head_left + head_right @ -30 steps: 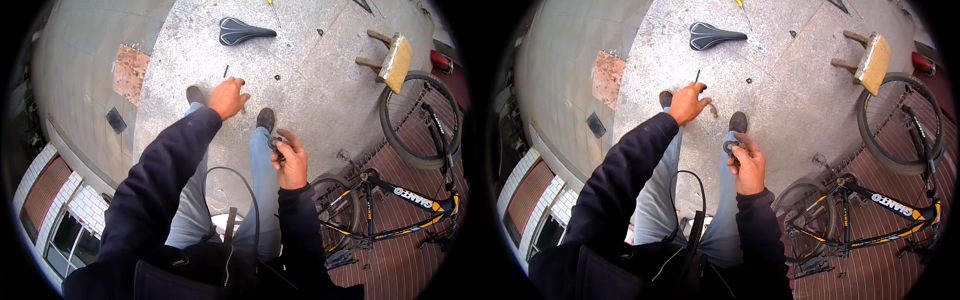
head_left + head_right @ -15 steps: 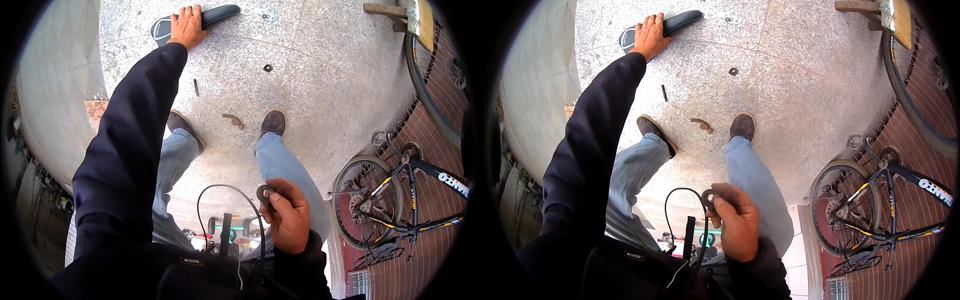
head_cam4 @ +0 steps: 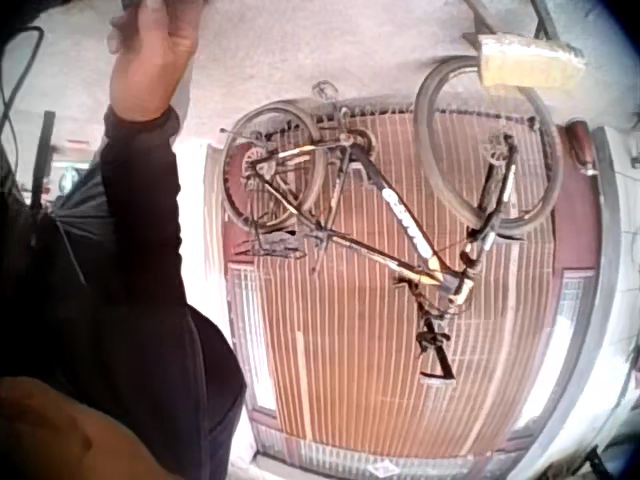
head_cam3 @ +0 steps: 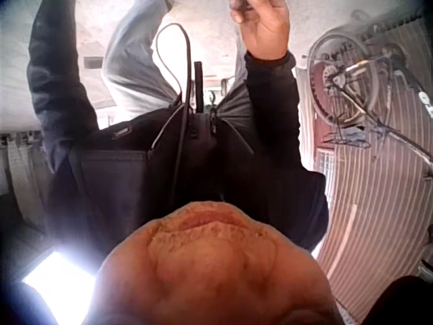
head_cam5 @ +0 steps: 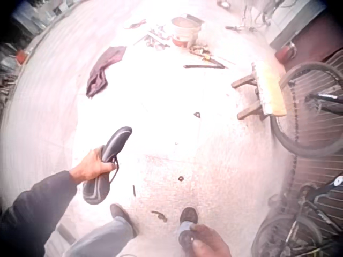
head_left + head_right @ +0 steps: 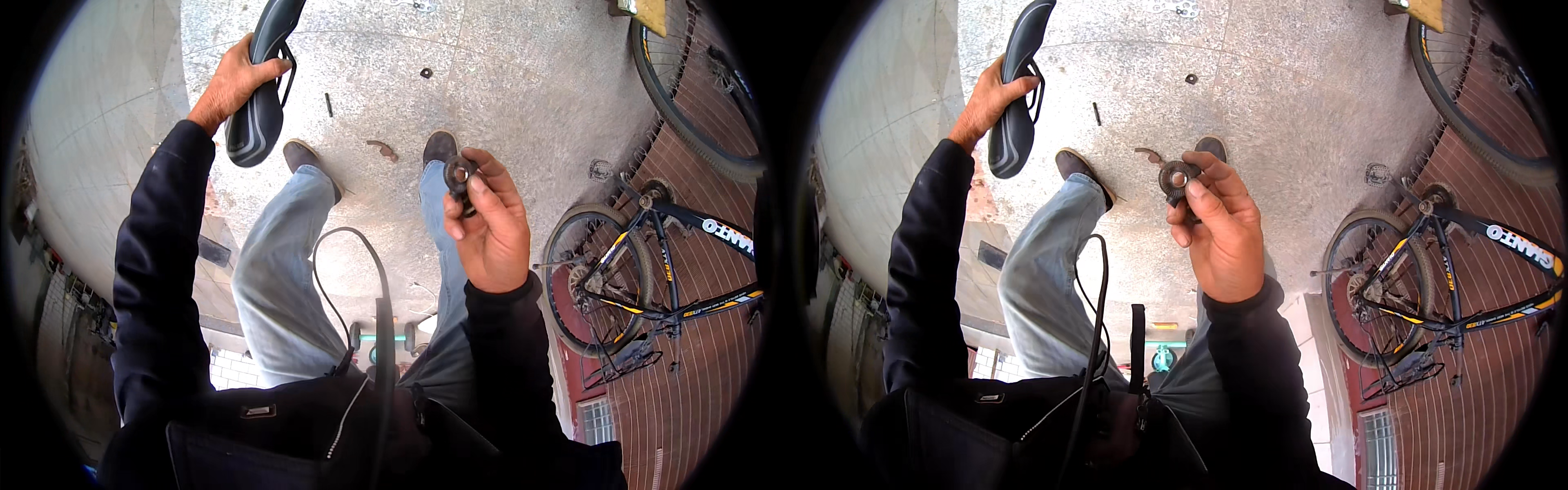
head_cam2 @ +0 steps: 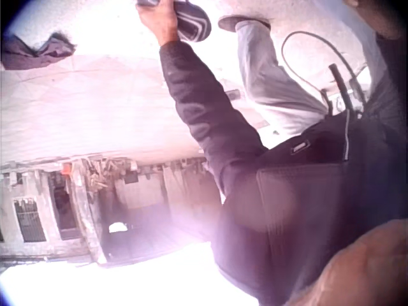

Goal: The person attaches a bicycle seat to the seat post. They insert the seat rails into the clamp, align the seat, and tighten the clamp bolt by hand to secure the seat in place.

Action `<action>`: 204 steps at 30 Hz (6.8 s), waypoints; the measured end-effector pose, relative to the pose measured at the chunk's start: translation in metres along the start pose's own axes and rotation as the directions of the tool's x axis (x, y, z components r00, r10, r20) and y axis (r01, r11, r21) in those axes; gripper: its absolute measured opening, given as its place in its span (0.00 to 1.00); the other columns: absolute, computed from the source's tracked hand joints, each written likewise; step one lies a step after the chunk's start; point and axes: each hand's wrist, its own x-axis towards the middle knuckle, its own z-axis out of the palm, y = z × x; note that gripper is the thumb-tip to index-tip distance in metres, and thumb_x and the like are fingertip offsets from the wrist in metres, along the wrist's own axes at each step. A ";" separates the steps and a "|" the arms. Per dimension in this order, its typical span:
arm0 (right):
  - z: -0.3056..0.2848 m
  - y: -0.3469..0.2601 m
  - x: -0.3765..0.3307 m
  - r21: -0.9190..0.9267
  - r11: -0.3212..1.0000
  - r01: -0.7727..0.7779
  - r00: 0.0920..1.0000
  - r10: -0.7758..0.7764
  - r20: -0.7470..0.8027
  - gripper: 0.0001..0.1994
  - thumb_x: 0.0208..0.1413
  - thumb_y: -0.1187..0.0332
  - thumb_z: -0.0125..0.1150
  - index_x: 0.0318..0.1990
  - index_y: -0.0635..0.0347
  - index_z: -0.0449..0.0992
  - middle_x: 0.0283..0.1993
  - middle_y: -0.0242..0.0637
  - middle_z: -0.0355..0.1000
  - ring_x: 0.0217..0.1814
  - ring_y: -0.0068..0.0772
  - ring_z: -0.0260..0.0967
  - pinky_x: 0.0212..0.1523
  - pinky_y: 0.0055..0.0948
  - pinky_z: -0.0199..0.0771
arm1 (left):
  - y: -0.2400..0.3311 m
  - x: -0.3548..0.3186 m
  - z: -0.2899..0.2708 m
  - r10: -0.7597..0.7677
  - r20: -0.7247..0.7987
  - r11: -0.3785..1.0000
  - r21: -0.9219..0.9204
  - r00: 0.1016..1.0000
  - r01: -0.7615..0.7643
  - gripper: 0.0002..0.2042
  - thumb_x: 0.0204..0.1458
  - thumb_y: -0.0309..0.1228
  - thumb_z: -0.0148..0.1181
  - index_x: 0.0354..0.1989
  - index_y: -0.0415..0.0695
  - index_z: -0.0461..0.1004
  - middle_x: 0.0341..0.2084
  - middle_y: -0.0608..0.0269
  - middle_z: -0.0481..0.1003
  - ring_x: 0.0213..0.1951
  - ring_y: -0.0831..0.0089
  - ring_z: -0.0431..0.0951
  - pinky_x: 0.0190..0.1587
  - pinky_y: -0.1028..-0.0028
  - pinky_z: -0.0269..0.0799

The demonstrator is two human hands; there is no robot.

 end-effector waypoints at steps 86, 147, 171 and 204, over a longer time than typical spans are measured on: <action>-0.048 -0.142 -0.652 -0.563 0.551 0.616 0.752 -0.625 0.210 0.14 0.52 0.71 0.66 0.44 0.71 0.77 0.24 0.34 0.74 0.15 0.14 0.63 0.16 0.15 0.64 | 0.487 -0.672 0.140 0.447 0.300 0.368 -0.920 0.843 0.133 0.20 0.56 0.45 0.53 0.35 0.35 0.73 0.27 0.51 0.76 0.28 0.67 0.78 0.35 0.73 0.76; -0.044 -0.059 -0.673 -0.678 0.329 0.658 0.521 -0.849 0.093 0.16 0.48 0.74 0.69 0.46 0.65 0.77 0.35 0.33 0.75 0.20 0.12 0.55 0.22 0.16 0.58 | 0.452 -0.687 0.128 0.709 0.165 0.368 -0.916 0.685 -0.160 0.25 0.53 0.45 0.53 0.49 0.33 0.68 0.33 0.56 0.75 0.34 0.72 0.77 0.39 0.74 0.74; -0.027 -0.045 -0.669 -0.556 0.433 0.709 0.529 -0.849 0.013 0.16 0.54 0.73 0.64 0.49 0.68 0.74 0.28 0.33 0.75 0.20 0.10 0.60 0.18 0.16 0.58 | 0.443 -0.690 0.119 0.639 0.270 0.479 -0.872 0.720 -0.098 0.31 0.54 0.49 0.49 0.56 0.34 0.62 0.36 0.58 0.73 0.36 0.74 0.75 0.41 0.76 0.73; -0.222 -0.114 -0.693 -0.365 0.670 0.647 0.664 -0.730 -0.164 0.11 0.55 0.71 0.62 0.44 0.66 0.78 0.21 0.27 0.70 0.15 0.11 0.60 0.15 0.17 0.60 | 0.533 -0.695 0.319 0.496 0.395 0.600 -0.800 0.773 0.024 0.27 0.59 0.51 0.46 0.52 0.38 0.65 0.34 0.60 0.74 0.35 0.73 0.75 0.39 0.75 0.73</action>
